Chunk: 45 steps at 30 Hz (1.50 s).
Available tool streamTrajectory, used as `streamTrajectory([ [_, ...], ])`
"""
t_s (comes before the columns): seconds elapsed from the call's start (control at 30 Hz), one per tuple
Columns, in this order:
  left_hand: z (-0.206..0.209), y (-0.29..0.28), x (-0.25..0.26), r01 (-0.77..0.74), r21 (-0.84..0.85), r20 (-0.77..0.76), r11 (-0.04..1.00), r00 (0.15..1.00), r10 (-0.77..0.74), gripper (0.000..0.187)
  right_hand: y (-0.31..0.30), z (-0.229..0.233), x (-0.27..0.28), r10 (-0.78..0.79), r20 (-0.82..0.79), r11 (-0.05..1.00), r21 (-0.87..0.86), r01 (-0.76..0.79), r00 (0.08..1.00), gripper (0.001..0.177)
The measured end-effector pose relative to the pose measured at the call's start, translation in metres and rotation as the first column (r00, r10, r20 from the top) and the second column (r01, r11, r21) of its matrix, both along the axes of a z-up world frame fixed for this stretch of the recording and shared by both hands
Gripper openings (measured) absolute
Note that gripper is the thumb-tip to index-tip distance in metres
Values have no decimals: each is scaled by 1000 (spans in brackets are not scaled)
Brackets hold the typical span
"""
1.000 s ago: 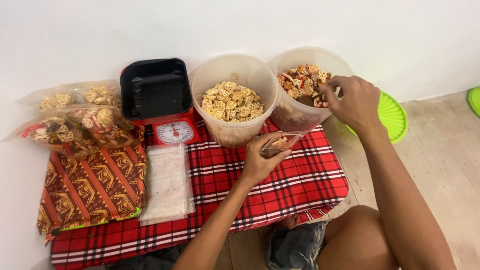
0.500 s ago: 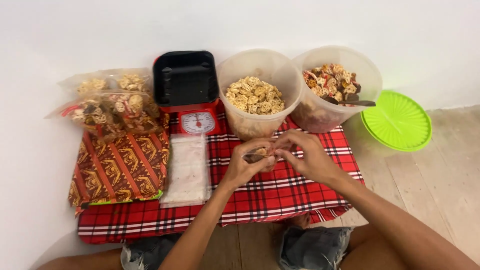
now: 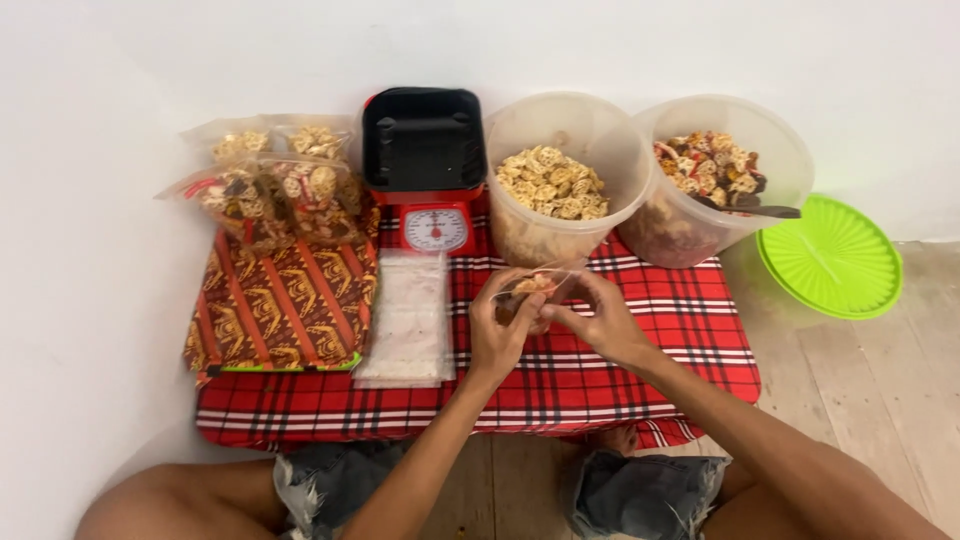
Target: Scooping snack mix from large containers into small plastic bags using a spoon and arranging them.
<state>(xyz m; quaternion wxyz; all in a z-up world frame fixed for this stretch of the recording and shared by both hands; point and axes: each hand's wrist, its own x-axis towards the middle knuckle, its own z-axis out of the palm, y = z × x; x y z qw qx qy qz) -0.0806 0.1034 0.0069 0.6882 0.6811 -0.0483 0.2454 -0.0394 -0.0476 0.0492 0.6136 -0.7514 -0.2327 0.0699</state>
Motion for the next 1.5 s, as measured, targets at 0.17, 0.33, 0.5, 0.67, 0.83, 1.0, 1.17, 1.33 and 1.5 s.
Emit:
streamTrajectory([
  [0.17,6,15,11,96,3,88,995,992,-96,29,8,-3,-3,27,38,1000,5,-27,999,58],
  [0.33,3,18,3,191,13,78,982,978,-191,63,3,-44,10,12,32,1000,1,-13,999,57],
  [0.5,8,22,-5,189,-36,12,981,982,-189,52,3,-39,-1,31,60,999,-39,-29,998,63],
  [0.67,12,28,5,181,-5,25,983,983,-181,37,8,-25,-1,-8,44,996,93,4,999,50],
  [0.83,12,19,2,128,-24,-3,991,992,-128,14,6,-28,-4,-72,-8,990,119,73,997,30],
  [1.0,6,21,6,73,14,12,997,997,-73,10,12,-18,-6,-111,-15,981,159,112,994,22],
  [1.17,0,22,14,76,39,32,996,997,-77,8,19,-40,-11,-184,-27,947,264,185,983,16],
  [1.33,3,22,9,133,0,20,991,991,-133,7,20,-61,-15,-251,0,920,310,239,968,12],
  [1.5,7,24,5,169,9,47,986,984,-170,12,27,-28,-29,-241,-36,910,339,239,970,13],
])
